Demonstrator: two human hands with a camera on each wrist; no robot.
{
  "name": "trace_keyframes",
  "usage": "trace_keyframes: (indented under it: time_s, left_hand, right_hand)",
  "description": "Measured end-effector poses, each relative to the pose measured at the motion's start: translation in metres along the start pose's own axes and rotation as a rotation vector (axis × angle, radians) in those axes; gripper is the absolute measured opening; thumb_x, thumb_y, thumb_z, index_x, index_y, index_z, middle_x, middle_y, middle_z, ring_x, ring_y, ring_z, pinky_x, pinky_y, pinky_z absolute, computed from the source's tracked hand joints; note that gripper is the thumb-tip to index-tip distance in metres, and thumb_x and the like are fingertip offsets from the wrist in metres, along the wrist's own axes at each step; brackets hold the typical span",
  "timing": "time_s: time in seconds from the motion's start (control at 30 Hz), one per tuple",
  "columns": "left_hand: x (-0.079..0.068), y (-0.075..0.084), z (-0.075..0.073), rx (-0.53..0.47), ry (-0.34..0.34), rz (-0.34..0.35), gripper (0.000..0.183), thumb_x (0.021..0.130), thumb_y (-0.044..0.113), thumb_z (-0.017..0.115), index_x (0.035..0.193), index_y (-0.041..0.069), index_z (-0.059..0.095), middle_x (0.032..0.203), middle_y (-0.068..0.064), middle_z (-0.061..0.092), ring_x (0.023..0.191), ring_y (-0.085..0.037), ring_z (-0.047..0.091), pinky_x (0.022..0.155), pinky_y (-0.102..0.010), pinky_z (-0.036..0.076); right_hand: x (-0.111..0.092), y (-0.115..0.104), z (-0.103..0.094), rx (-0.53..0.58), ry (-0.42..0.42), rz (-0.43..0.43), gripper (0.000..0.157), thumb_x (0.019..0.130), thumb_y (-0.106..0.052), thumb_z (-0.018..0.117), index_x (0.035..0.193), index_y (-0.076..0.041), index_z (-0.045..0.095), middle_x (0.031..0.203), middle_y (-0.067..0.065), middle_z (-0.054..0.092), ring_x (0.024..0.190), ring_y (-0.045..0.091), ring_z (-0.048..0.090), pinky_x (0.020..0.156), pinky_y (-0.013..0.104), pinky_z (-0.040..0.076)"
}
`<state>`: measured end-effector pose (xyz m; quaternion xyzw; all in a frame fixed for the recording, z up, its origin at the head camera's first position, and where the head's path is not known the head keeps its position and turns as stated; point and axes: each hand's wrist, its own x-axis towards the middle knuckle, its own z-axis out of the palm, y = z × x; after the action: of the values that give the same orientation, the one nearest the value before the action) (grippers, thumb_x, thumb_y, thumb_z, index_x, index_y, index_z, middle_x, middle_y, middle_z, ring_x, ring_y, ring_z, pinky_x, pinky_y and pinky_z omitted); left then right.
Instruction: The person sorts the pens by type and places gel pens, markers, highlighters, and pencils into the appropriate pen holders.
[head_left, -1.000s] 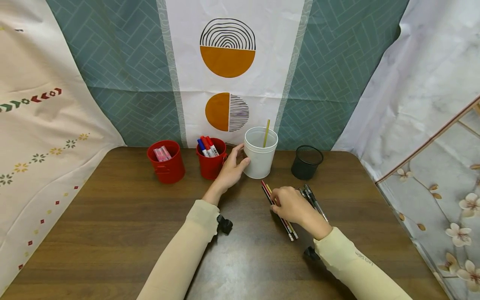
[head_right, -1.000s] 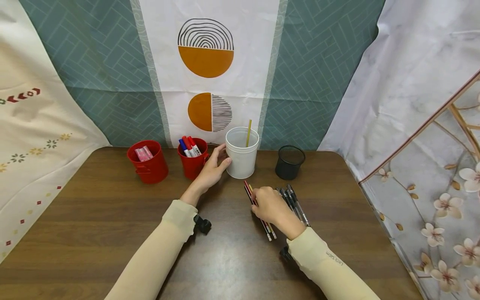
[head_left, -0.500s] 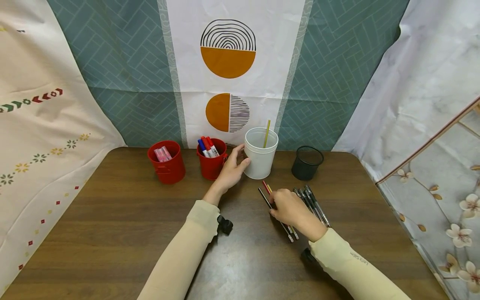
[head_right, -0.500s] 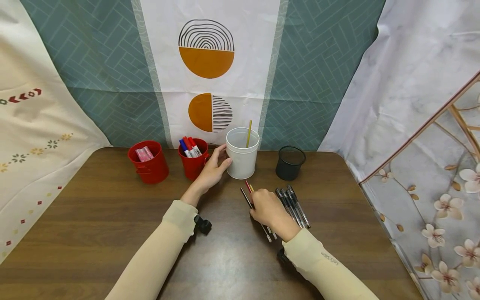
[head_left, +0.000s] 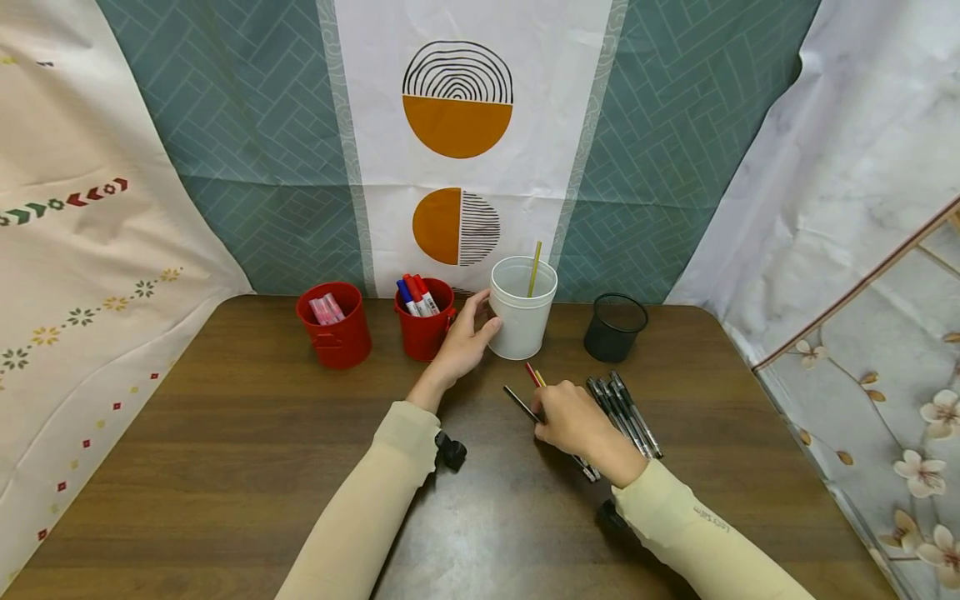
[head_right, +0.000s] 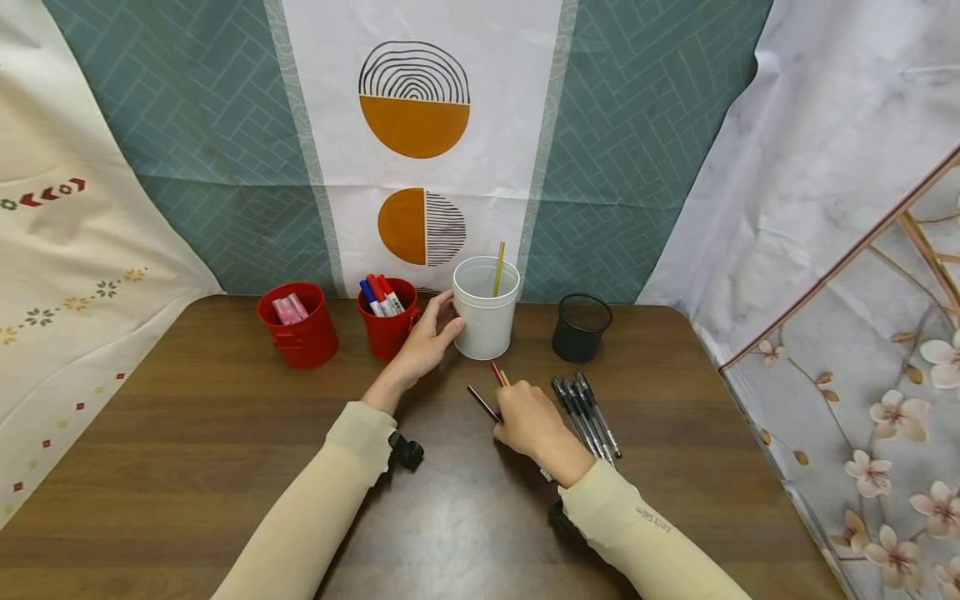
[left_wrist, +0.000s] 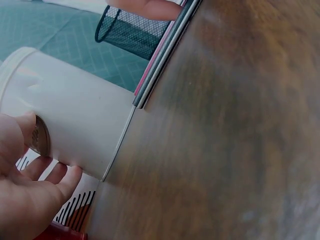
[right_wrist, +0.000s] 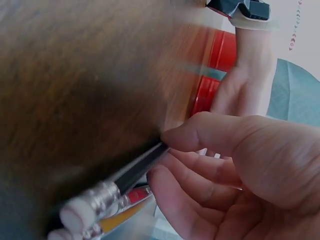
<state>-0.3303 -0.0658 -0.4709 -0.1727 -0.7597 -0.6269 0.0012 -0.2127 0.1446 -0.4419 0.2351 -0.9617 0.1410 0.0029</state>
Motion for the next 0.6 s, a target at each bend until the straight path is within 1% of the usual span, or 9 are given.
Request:
trace_keyframes:
  time_s: [0.07, 0.13, 0.23, 0.3, 0.37, 0.43, 0.53, 0.6]
  left_hand:
    - [0.000, 0.000, 0.000, -0.001, 0.000, -0.003, 0.062, 0.112, 0.020, 0.056, 0.167, 0.015, 0.028, 0.168, -0.012, 0.037, 0.155, -0.034, 0.038, 0.127, -0.051, 0.033]
    - [-0.001, 0.000, 0.000, 0.002, 0.000, -0.008, 0.062, 0.112, 0.021, 0.056, 0.167, 0.016, 0.028, 0.168, -0.012, 0.037, 0.155, -0.033, 0.038, 0.127, -0.050, 0.033]
    - [-0.001, 0.001, 0.000, 0.007, 0.001, -0.009, 0.062, 0.112, 0.021, 0.056, 0.167, 0.016, 0.028, 0.168, -0.011, 0.037, 0.155, -0.032, 0.038, 0.127, -0.049, 0.033]
    - [0.000, 0.000, 0.000, 0.010, 0.003, -0.006, 0.061, 0.112, 0.020, 0.056, 0.166, 0.015, 0.029, 0.168, -0.012, 0.037, 0.154, -0.031, 0.039, 0.127, -0.048, 0.033]
    - [0.000, 0.000, 0.000, 0.009, 0.006, 0.001, 0.061, 0.112, 0.019, 0.056, 0.166, 0.014, 0.029, 0.167, -0.013, 0.038, 0.154, -0.032, 0.039, 0.127, -0.049, 0.033]
    - [0.000, 0.000, 0.000, 0.009, 0.005, 0.001, 0.061, 0.111, 0.019, 0.056, 0.166, 0.014, 0.029, 0.167, -0.013, 0.038, 0.154, -0.032, 0.039, 0.127, -0.049, 0.033]
    - [0.000, 0.000, 0.000, 0.006, 0.005, 0.006, 0.062, 0.112, 0.019, 0.056, 0.166, 0.014, 0.028, 0.168, -0.013, 0.037, 0.154, -0.033, 0.039, 0.127, -0.050, 0.032]
    - [0.000, 0.000, 0.000, 0.007, 0.005, 0.002, 0.062, 0.112, 0.020, 0.056, 0.167, 0.015, 0.028, 0.168, -0.012, 0.037, 0.154, -0.033, 0.039, 0.127, -0.050, 0.033]
  right_hand:
    - [0.001, 0.001, 0.000, 0.014, -0.008, 0.010, 0.015, 0.079, -0.002, 0.085, 0.090, -0.005, 0.076, 0.077, 0.003, 0.071, 0.064, 0.018, 0.062, 0.064, 0.041, 0.058]
    - [0.001, 0.003, -0.002, 0.054, -0.030, 0.030, 0.015, 0.080, -0.002, 0.084, 0.092, -0.005, 0.076, 0.073, -0.001, 0.068, 0.062, 0.015, 0.059, 0.063, 0.038, 0.056]
    - [0.003, 0.006, -0.006, 0.143, -0.067, 0.060, 0.017, 0.083, -0.003, 0.082, 0.099, -0.005, 0.076, 0.069, -0.004, 0.063, 0.058, 0.012, 0.056, 0.060, 0.033, 0.052]
    - [0.003, 0.010, -0.010, 0.198, -0.075, 0.065, 0.019, 0.084, -0.003, 0.080, 0.103, -0.004, 0.074, 0.069, -0.005, 0.062, 0.056, 0.011, 0.054, 0.058, 0.031, 0.049]
    - [0.004, 0.014, -0.015, 0.236, -0.063, 0.041, 0.020, 0.084, -0.002, 0.079, 0.104, -0.005, 0.073, 0.071, -0.006, 0.062, 0.057, 0.009, 0.054, 0.058, 0.028, 0.047]
    - [0.005, 0.017, -0.020, 0.267, -0.034, 0.000, 0.020, 0.084, -0.002, 0.077, 0.102, -0.006, 0.071, 0.073, -0.006, 0.063, 0.060, 0.008, 0.055, 0.059, 0.028, 0.047]
    - [0.005, 0.022, -0.030, 0.312, 0.014, -0.063, 0.020, 0.084, -0.001, 0.077, 0.101, -0.008, 0.070, 0.077, -0.007, 0.066, 0.068, 0.007, 0.060, 0.064, 0.027, 0.051]
    - [0.007, 0.024, -0.038, 0.360, 0.029, -0.092, 0.020, 0.085, -0.001, 0.077, 0.102, -0.008, 0.069, 0.080, -0.006, 0.069, 0.071, 0.007, 0.063, 0.065, 0.028, 0.054]
